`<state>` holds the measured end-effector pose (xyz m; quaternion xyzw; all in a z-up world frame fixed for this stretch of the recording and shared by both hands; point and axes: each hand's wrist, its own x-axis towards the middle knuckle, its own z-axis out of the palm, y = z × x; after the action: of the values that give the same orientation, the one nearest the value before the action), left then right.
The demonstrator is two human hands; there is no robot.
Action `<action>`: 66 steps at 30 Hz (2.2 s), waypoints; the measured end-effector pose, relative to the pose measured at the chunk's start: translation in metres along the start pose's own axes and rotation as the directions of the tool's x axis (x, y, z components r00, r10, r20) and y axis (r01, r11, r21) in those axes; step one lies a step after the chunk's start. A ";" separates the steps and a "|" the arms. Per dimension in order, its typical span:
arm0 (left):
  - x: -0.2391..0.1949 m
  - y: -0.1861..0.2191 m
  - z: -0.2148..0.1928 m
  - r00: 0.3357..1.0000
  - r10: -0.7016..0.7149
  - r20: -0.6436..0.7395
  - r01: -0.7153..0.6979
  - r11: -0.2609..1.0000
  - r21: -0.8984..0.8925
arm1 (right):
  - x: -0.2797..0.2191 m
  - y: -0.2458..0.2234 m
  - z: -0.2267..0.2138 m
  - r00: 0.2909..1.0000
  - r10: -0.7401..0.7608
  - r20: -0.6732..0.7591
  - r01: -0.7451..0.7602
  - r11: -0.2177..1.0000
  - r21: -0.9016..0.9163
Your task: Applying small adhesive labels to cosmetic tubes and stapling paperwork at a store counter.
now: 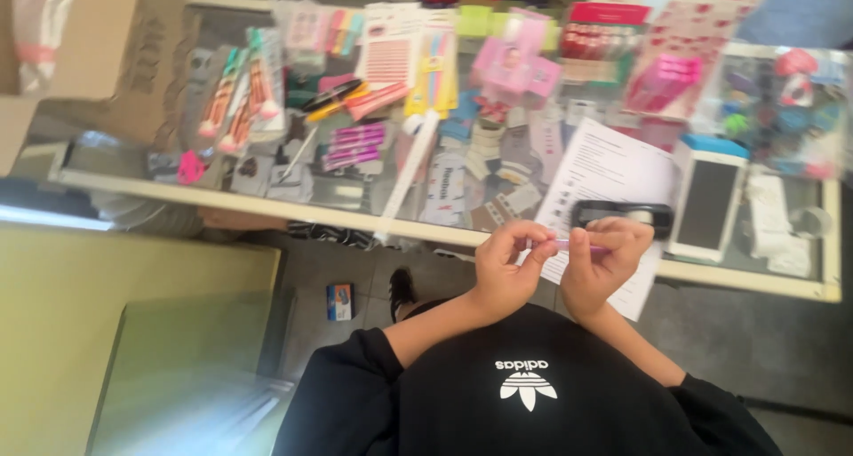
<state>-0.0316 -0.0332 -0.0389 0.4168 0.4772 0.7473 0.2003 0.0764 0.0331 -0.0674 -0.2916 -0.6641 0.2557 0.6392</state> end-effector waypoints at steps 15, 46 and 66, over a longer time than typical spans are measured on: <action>0.065 -0.015 -0.182 0.988 -0.149 0.037 0.146 0.987 0.062 | -0.035 -0.023 0.164 0.949 0.138 0.285 -0.111 0.988 -0.110; 0.130 -0.089 -0.162 0.736 -0.453 0.503 0.237 0.868 0.436 | 0.152 0.169 -0.113 0.987 0.154 0.046 -0.049 0.557 -0.829; 0.103 -0.059 -0.113 0.792 -0.598 0.120 0.448 0.704 0.550 | 0.219 0.257 -0.092 0.690 0.680 0.249 -0.103 0.433 -0.896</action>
<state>-0.1880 0.0040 -0.0688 0.4034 0.7164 0.4407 0.3602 0.1805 0.3661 -0.0925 -0.6178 -0.7679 0.1363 0.1003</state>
